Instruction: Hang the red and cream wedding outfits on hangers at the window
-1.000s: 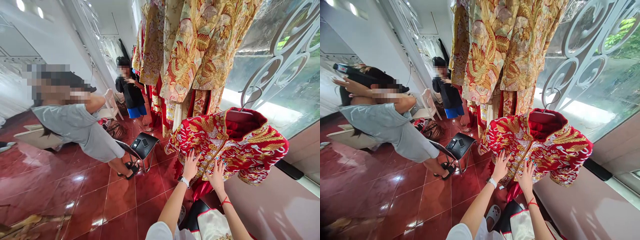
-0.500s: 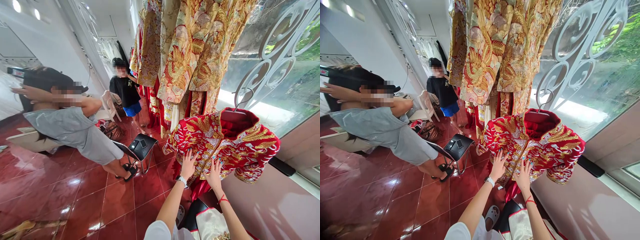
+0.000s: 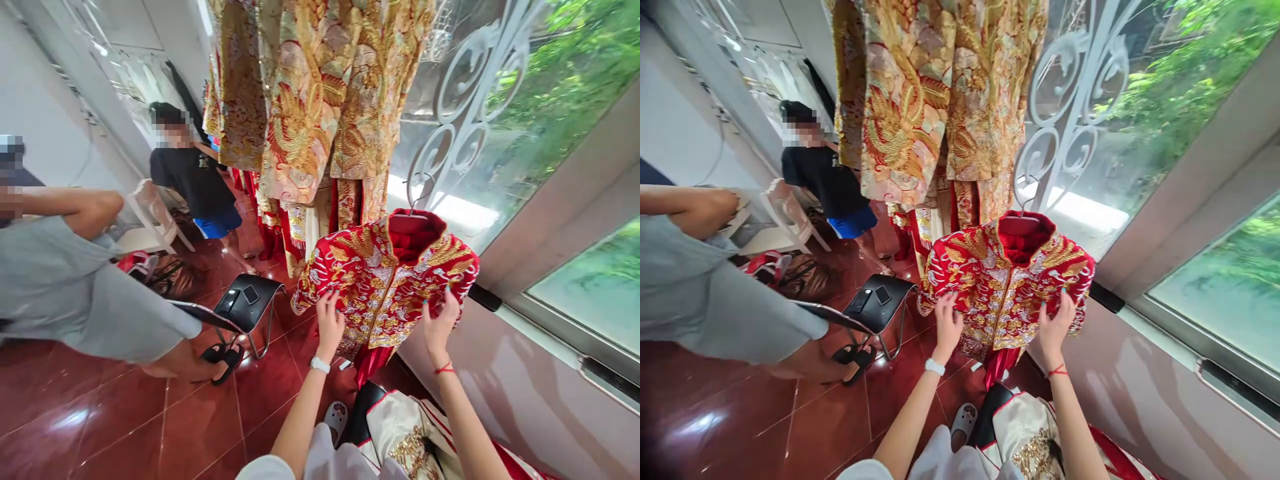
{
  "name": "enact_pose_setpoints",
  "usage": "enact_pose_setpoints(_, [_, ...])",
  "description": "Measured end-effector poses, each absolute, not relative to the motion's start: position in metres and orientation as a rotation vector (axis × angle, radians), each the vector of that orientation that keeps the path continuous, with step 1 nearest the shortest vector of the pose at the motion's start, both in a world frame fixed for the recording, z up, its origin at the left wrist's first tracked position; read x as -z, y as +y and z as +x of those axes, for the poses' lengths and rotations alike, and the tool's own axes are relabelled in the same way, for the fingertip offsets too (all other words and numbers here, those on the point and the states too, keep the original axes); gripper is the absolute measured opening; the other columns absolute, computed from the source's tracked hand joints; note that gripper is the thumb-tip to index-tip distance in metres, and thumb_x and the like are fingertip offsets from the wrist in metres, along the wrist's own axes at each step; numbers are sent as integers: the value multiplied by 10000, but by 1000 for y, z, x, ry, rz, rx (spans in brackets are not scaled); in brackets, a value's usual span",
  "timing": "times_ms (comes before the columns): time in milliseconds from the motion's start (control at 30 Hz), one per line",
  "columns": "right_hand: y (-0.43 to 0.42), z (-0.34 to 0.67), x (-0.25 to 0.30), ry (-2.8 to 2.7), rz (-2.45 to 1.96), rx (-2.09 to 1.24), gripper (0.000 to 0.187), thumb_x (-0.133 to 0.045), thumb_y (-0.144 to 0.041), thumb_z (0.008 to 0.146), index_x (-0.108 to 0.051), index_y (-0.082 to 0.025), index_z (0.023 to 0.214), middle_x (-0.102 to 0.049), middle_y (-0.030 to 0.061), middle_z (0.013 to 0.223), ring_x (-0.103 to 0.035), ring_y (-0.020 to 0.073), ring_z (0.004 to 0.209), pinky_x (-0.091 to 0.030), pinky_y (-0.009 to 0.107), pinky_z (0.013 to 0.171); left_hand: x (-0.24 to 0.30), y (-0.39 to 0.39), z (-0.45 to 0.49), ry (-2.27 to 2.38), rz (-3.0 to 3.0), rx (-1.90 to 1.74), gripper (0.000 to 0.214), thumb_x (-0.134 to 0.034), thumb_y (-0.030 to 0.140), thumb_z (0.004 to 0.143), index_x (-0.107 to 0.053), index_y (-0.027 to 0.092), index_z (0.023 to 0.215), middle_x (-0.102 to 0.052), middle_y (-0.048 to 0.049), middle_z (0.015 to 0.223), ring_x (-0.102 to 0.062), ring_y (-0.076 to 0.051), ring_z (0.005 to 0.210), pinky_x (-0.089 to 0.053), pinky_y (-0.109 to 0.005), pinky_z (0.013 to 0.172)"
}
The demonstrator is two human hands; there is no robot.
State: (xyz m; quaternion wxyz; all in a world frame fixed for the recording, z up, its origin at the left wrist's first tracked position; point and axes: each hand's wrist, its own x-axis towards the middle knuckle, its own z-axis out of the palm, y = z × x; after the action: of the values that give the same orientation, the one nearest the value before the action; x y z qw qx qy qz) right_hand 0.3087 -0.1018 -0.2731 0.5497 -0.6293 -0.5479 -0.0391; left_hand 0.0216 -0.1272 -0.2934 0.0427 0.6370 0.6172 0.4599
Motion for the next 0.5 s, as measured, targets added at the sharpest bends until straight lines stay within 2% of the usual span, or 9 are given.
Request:
enact_pose_setpoints(100, [-76, 342, 210, -1175, -1455, 314, 747, -556, -486, 929, -333, -140, 1552, -466, 213, 1473, -434, 357, 1372, -354, 592, 1134, 265, -116, 12, 1996, 1764, -1787, 575, -562, 177, 878, -427, 155, 1437, -536, -191, 1316, -517, -308, 1256, -385, -562, 1129])
enact_pose_setpoints(167, [-60, 361, 173, -1220, -1402, 377, 749, -561, -529, 929, -374, -128, 1533, -431, 214, 1523, -386, 360, 1418, -302, 592, 1171, 250, -108, 9, 2035, 1703, -1838, 617, -590, 213, 870, -389, 147, 1449, -527, -194, 1314, -509, -316, 1228, -378, -581, 1117])
enact_pose_setpoints(267, [-41, 378, 136, -1458, -1351, 140, 612, -452, -582, 977, -559, -140, 1388, -588, 178, 1394, -521, 327, 1302, -382, 547, 1129, 240, -101, 7, 2045, 1724, -1732, 643, -559, 201, 874, -349, 143, 1479, -506, -202, 1336, -482, -328, 1252, -351, -592, 1132])
enact_pose_setpoints(367, [-36, 386, 121, -1628, -1338, -175, 577, -362, -597, 1007, -674, -159, 1214, -715, 127, 1197, -635, 285, 1119, -480, 486, 1037, 248, -98, 4, 2028, 1800, -1565, 758, -575, 178, 837, -277, 108, 1530, -445, -235, 1415, -402, -363, 1356, -295, -596, 1178])
enact_pose_setpoints(433, [-40, 394, 124, -1668, -1331, -228, 552, -420, -595, 992, -665, -166, 1239, -704, 116, 1243, -625, 283, 1158, -466, 475, 1061, 266, -101, 1, 2013, 1819, -1473, 812, -594, 177, 819, -250, 112, 1551, -364, -243, 1490, -329, -376, 1430, -270, -583, 1204])
enact_pose_setpoints(500, [-55, 408, 143, -1666, -1329, -256, 557, -498, -566, 970, -584, -178, 1361, -622, 121, 1393, -576, 279, 1260, -427, 469, 1112, 294, -111, -4, 1967, 1799, -1372, 843, -598, 181, 816, -226, 135, 1571, -282, -233, 1543, -332, -363, 1452, -291, -555, 1208])
